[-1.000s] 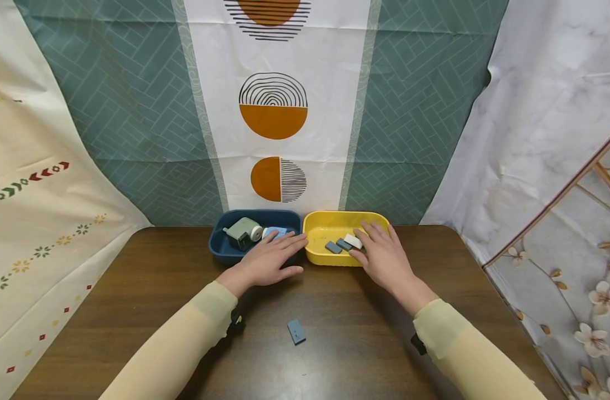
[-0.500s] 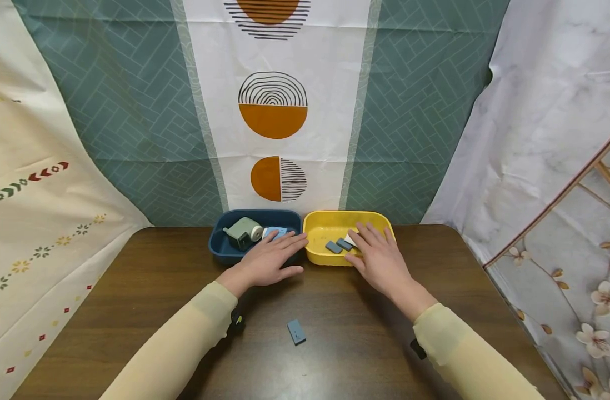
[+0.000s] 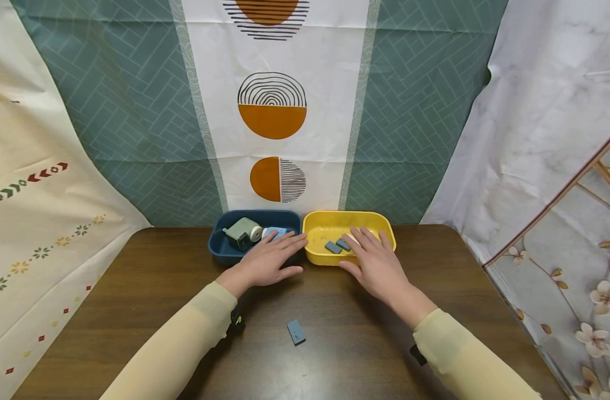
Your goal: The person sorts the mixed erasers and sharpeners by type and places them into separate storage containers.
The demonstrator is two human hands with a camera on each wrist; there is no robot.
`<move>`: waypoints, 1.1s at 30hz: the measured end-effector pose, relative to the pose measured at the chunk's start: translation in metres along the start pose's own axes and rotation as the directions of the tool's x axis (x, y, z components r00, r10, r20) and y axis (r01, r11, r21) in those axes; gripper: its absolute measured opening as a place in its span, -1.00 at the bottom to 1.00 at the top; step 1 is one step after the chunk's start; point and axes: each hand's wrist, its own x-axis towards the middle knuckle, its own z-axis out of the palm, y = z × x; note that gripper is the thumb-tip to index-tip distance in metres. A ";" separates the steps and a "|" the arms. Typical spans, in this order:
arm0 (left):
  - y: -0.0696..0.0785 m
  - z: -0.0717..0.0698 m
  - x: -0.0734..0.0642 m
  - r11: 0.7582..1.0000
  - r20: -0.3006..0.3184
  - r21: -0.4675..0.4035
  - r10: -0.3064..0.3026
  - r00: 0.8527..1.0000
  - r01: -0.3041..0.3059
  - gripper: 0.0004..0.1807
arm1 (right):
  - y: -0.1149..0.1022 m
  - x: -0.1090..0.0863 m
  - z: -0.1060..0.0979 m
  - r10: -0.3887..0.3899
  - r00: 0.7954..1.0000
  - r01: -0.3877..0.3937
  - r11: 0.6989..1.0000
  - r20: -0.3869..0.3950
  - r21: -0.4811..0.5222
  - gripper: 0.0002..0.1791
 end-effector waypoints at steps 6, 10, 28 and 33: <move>0.000 0.000 0.001 1.000 -0.002 -0.001 0.000 1.000 0.000 -0.14 | -0.004 -0.003 0.001 -0.027 1.000 0.027 1.000 -0.008 -0.007 -0.18; 0.001 0.000 0.000 1.000 -0.005 -0.007 0.000 1.000 0.000 -0.14 | -0.006 -0.004 0.001 -0.043 0.999 0.043 0.999 -0.013 -0.006 -0.17; 0.000 0.000 0.001 1.000 0.007 -0.010 -0.012 1.000 0.012 -0.13 | -0.025 -0.011 -0.001 -0.138 0.990 0.138 0.990 -0.021 -0.002 -0.16; 0.001 0.000 0.001 1.000 0.006 -0.001 -0.016 1.000 0.016 -0.14 | -0.031 -0.013 -0.002 -0.173 0.985 0.173 0.985 -0.002 0.000 -0.17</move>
